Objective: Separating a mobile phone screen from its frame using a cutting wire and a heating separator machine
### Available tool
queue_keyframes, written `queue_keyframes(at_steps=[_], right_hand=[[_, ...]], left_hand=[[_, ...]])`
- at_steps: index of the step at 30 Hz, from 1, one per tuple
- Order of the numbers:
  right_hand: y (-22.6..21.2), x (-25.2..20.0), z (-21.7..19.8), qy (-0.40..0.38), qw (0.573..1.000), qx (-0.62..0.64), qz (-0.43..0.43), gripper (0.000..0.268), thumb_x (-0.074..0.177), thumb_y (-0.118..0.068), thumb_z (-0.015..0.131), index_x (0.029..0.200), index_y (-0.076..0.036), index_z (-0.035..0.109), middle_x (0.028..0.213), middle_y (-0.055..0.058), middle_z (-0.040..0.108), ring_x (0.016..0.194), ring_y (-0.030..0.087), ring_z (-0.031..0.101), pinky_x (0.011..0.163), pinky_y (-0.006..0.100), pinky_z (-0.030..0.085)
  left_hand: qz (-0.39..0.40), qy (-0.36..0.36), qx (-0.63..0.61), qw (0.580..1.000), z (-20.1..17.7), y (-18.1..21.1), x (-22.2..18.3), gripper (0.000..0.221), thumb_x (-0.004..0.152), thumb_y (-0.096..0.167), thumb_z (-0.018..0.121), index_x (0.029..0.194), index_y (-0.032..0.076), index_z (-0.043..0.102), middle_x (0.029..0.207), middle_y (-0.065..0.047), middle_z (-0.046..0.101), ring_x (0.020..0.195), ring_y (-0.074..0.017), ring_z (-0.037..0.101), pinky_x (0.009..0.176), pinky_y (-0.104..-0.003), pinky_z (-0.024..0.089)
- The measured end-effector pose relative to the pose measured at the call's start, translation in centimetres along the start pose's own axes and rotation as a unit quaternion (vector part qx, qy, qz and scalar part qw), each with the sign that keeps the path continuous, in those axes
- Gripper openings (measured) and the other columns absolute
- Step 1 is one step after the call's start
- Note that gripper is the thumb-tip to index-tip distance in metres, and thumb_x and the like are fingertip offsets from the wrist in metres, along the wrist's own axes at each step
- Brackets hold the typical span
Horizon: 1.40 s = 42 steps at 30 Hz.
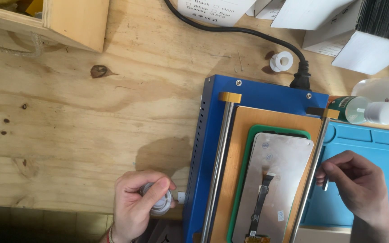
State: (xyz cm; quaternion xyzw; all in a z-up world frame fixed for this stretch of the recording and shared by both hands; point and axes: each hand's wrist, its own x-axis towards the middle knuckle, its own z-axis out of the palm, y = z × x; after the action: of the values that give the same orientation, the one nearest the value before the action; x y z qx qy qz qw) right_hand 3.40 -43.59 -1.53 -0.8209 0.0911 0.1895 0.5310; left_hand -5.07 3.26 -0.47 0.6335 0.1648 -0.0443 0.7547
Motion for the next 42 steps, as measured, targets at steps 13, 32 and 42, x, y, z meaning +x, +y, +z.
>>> queue_keyframes(at_steps=[13, 32, 42], right_hand=[[-0.3, 0.0, 0.4, -0.027, 0.998, 0.043, -0.031, 0.016, 0.107, -0.008, 0.068, 0.097, 0.004, 0.068, 0.078, 0.019, 0.076, 0.060, 0.026, 0.071, 0.060, 0.034, 0.064], [-1.6, 0.3, 1.3, -0.068, 0.995, 0.048, -0.059, 0.016, 0.100, -0.012, 0.072, 0.099, 0.004, 0.073, 0.077, 0.017, 0.078, 0.054, 0.024, 0.073, 0.051, 0.030, 0.064], [-1.8, 0.5, 0.0, -0.129, 0.985, 0.100, -0.060, 0.017, 0.096, -0.016, 0.077, 0.090, 0.001, 0.074, 0.073, 0.014, 0.073, 0.048, 0.019, 0.072, 0.042, 0.025, 0.064]], left_hand=[[-0.021, 0.016, -0.018, 0.999, -1.3, -1.3, -1.4, 0.031, 0.100, 0.022, 0.073, 0.078, 0.001, 0.080, 0.054, -0.012, 0.077, 0.042, -0.0159, 0.073, 0.041, -0.025, 0.057], [-0.064, 0.077, -0.123, 0.987, -2.5, -3.2, -3.2, 0.032, 0.104, 0.020, 0.070, 0.087, -0.007, 0.076, 0.054, -0.021, 0.071, 0.028, -0.0160, 0.049, 0.026, -0.023, 0.035], [0.024, 0.028, -0.252, 0.967, -0.4, -1.7, -2.0, 0.032, 0.114, 0.027, 0.070, 0.116, -0.005, 0.065, 0.088, -0.022, 0.067, 0.057, -0.0248, 0.055, 0.050, -0.035, 0.049]])
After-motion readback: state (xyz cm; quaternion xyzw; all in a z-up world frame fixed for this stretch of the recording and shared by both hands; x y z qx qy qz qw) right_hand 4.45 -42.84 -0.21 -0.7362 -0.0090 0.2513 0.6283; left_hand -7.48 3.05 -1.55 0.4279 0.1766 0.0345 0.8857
